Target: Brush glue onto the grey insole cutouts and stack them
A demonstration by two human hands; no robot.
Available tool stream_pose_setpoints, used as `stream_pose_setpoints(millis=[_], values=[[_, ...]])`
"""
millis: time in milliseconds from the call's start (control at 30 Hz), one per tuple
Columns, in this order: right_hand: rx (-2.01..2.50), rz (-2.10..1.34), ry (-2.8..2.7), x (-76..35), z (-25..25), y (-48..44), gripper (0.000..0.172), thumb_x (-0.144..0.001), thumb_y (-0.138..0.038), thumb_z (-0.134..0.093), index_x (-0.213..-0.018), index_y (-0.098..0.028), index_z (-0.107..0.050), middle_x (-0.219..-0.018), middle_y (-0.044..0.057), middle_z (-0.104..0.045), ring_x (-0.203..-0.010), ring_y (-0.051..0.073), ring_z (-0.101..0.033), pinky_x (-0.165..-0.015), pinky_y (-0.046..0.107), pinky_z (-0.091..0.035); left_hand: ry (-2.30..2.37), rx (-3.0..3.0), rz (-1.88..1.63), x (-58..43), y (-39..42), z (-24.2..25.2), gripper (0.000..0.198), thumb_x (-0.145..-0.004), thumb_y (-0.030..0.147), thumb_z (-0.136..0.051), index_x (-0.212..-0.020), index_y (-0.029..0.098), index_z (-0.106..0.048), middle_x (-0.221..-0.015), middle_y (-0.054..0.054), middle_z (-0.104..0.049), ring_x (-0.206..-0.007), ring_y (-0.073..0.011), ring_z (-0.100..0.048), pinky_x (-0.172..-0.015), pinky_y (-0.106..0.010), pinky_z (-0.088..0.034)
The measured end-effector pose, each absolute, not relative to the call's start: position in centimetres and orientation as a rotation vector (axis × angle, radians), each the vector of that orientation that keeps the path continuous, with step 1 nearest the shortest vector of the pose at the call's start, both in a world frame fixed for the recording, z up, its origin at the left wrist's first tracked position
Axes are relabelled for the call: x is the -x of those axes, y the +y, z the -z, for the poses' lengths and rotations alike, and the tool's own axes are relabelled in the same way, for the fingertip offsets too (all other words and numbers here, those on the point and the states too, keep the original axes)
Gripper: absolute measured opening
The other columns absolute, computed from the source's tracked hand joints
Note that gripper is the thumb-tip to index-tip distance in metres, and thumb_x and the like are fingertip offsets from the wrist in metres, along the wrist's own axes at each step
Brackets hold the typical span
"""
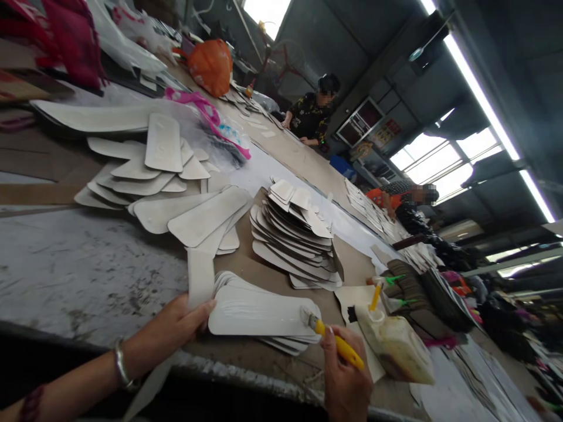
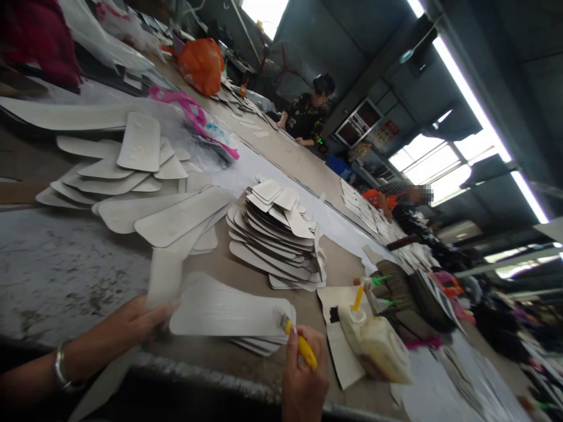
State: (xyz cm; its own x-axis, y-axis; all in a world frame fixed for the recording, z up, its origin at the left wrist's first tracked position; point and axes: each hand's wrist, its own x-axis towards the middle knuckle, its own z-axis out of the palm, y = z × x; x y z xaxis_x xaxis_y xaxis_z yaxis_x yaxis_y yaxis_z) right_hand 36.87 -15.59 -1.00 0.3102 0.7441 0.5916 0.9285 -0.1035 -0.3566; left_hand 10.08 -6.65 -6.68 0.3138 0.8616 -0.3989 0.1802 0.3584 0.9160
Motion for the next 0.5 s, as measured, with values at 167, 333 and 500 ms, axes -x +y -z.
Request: stream_pose_setpoints(millis=[167, 333, 500], values=[[1.721, 0.526, -1.661, -35.3, 1.4, -15.7, 0.017, -0.086, -0.032, -0.051, -0.082, -0.018, -0.061, -0.076, 0.005, -0.061, -0.071, 0.017, -0.061, -0.066, 0.028, -0.05, 1.207, -1.17, -0.584, -10.1, -6.8, 6.9, 0.044, -0.068, 0.061, -0.04, -0.052, 0.02, -0.042, -0.046, 0.005, -0.038, -0.048, -0.0125, -0.036, -0.049, -0.024, -0.029], [1.606, 0.322, -1.747, -32.1, 2.1, -16.1, 0.011, -0.089, -0.023, -0.047, -0.09, -0.022, -0.058, -0.081, 0.004, -0.062, -0.08, 0.016, -0.061, -0.071, 0.026, -0.05, 1.202, -1.16, -0.571, -10.1, -6.8, 8.2, 0.045, -0.07, 0.062, -0.039, -0.053, 0.021, -0.041, -0.045, 0.006, -0.035, -0.047, -0.0124, -0.034, -0.047, -0.023, -0.026], [1.665, 0.453, -1.755, -34.1, 1.7, -16.4, 0.01, -0.088, -0.025, -0.05, -0.092, -0.021, -0.059, -0.085, 0.006, -0.061, -0.082, 0.017, -0.061, -0.072, 0.028, -0.051, 1.215, -1.193, -0.589, -10.0, -6.7, 8.4, 0.045, -0.069, 0.062, -0.04, -0.053, 0.02, -0.042, -0.046, 0.005, -0.038, -0.048, -0.0128, -0.036, -0.048, -0.023, -0.028]])
